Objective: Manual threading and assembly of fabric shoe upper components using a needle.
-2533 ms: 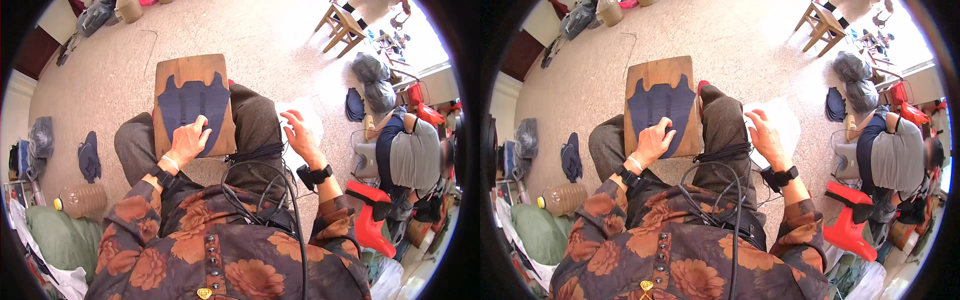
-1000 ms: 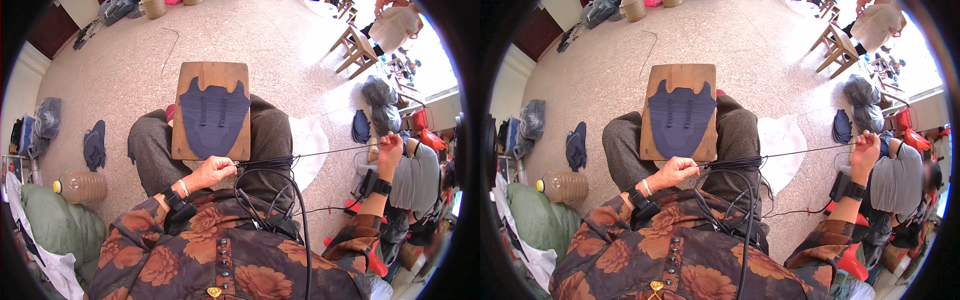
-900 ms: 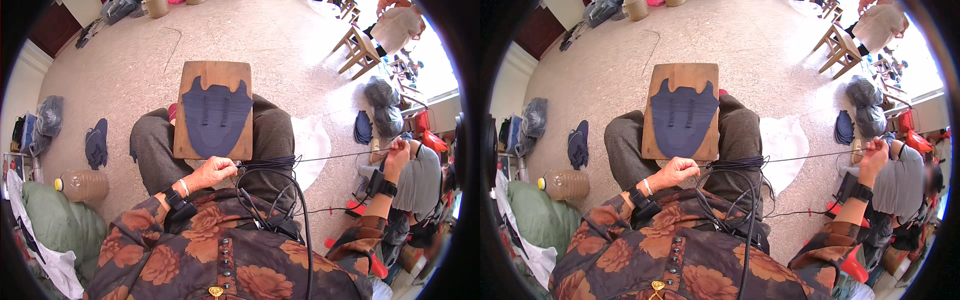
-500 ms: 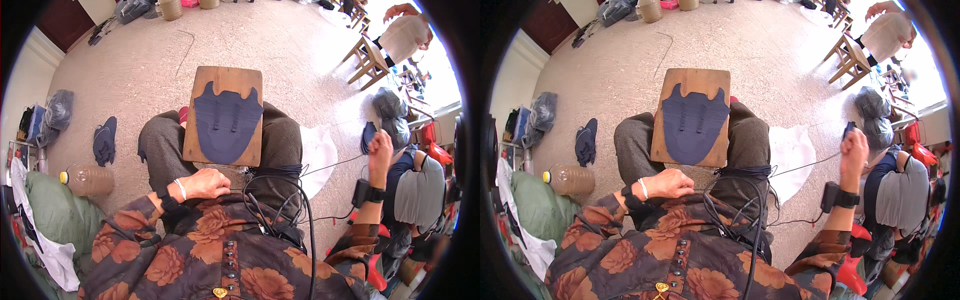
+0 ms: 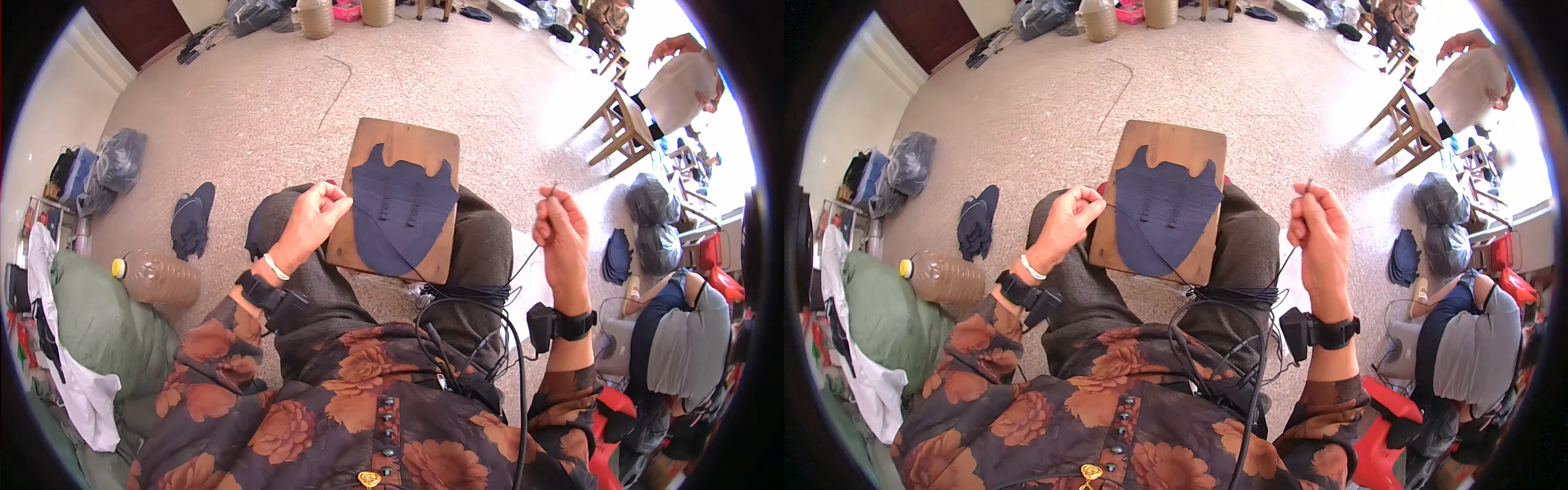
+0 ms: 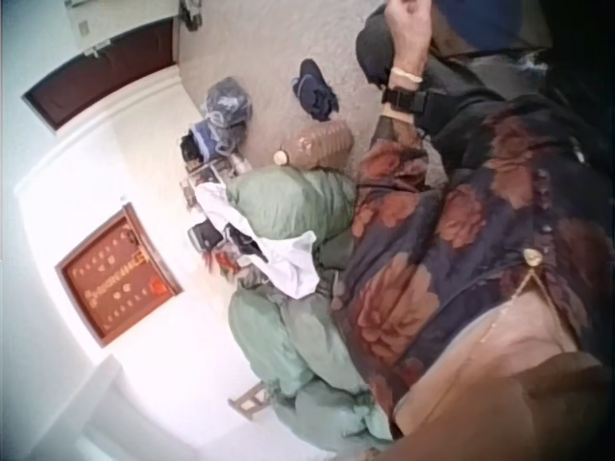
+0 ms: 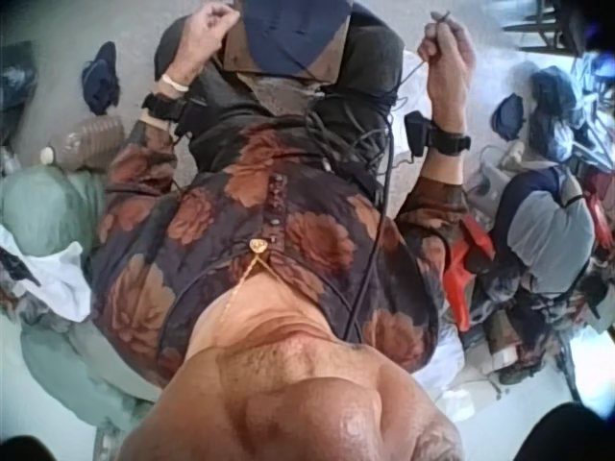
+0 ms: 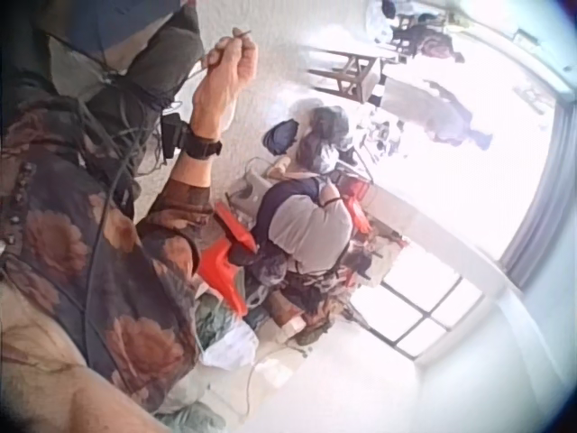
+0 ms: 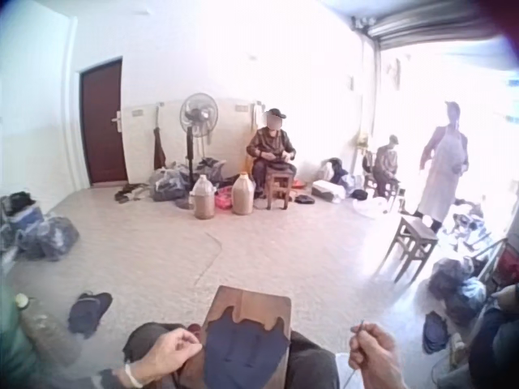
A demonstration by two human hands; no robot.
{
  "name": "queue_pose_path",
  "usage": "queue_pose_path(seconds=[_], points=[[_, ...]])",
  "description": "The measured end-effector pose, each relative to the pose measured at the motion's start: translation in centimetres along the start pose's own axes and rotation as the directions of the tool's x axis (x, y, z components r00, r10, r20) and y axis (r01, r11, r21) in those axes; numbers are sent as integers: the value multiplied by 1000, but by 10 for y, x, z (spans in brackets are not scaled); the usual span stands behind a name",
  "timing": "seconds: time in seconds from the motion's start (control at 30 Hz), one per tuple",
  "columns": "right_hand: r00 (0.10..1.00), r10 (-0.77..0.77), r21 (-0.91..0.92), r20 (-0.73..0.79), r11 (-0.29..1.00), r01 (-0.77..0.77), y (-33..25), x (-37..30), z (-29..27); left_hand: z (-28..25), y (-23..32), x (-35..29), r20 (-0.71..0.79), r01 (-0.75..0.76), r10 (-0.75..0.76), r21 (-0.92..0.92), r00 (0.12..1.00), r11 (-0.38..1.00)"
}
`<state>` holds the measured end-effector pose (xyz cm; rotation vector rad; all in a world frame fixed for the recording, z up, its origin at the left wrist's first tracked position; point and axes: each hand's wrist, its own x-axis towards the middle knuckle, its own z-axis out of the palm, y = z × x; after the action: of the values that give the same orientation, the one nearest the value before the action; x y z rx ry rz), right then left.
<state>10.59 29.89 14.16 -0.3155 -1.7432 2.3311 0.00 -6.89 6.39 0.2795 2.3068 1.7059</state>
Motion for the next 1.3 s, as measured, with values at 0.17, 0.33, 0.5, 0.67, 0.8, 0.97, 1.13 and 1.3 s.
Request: queue_pose_path(seconds=[0.17,0.33,0.5,0.67,0.8,0.97,1.13,1.3], points=[[987,-130,-36,-90,991,128,-19,-6,8,16,-29,-7,409,496,-293,-795,864,351],[982,134,-269,134,959,-95,9,-23,43,41,-24,-19,444,506,-258,-817,858,277],[915,256,-349,313,927,-140,52,-25,71,56,4,-24,415,432,-155,-743,897,511],[913,254,-355,319,925,-134,59,-19,82,69,28,-28,427,417,-139,-675,894,609],[947,-3,-476,322,864,165,70,-16,82,80,35,-29,449,422,-155,-590,880,688],[887,-10,-666,461,657,354,64,-15,89,91,28,-27,453,343,-56,-582,890,738],[887,-11,-673,461,648,357,67,-14,87,94,31,-27,450,325,-43,-573,892,752],[897,35,-699,441,640,319,70,-10,84,97,30,-27,439,338,-82,-546,895,766]])
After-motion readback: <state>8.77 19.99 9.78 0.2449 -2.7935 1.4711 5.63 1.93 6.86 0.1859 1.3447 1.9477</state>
